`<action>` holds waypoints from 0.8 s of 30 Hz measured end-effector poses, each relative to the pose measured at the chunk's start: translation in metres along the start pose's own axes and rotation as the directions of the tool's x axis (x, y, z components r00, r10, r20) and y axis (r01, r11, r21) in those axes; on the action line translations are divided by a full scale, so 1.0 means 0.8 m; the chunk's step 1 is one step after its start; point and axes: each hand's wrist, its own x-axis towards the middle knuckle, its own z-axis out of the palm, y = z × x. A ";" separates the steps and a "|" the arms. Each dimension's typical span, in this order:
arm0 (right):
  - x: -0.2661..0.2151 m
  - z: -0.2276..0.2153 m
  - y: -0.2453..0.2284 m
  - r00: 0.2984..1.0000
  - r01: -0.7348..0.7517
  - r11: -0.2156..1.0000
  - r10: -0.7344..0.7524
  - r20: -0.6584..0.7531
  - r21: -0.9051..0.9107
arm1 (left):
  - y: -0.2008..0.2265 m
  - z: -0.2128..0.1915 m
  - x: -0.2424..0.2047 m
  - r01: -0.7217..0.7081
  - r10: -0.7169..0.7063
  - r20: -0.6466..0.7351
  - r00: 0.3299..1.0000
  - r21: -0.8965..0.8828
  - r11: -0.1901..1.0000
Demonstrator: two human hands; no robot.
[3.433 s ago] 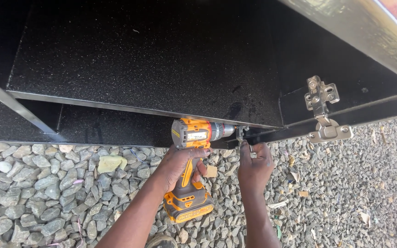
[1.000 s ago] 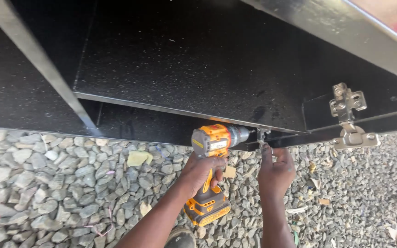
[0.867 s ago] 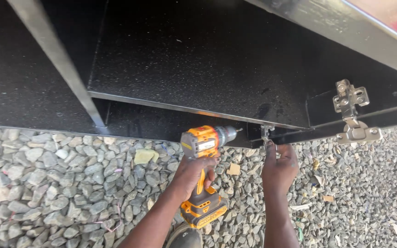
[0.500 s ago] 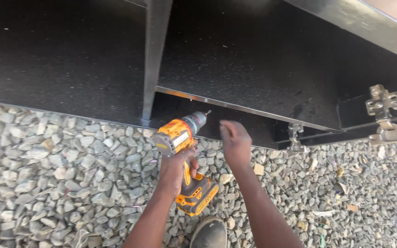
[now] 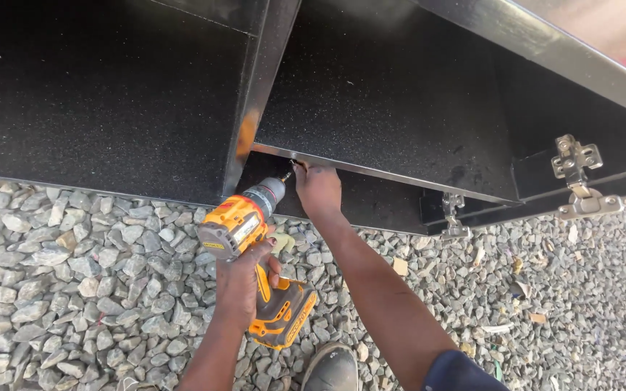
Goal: The person uses a cordless drill to drive screws and attach metal hinges to the inside of a black cabinet frame resting on gravel. They pick up hinges and screws from the ground, position each hinge against the cabinet edge, and drive screws to secure them one at a time.
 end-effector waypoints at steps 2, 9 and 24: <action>-0.007 0.006 -0.001 0.998 0.063 0.998 -0.063 -0.004 -0.017 | -0.007 -0.006 0.003 -0.004 0.004 -0.003 1.000 -0.004 1.000; -0.017 0.001 -0.002 0.985 0.159 0.986 -0.155 -0.081 0.044 | -0.007 -0.004 0.000 -0.012 0.012 -0.003 1.000 0.016 1.000; -0.047 -0.030 0.036 0.995 0.079 0.997 -0.079 -0.063 -0.001 | -0.028 0.010 0.002 0.053 -0.059 0.169 0.984 0.040 0.998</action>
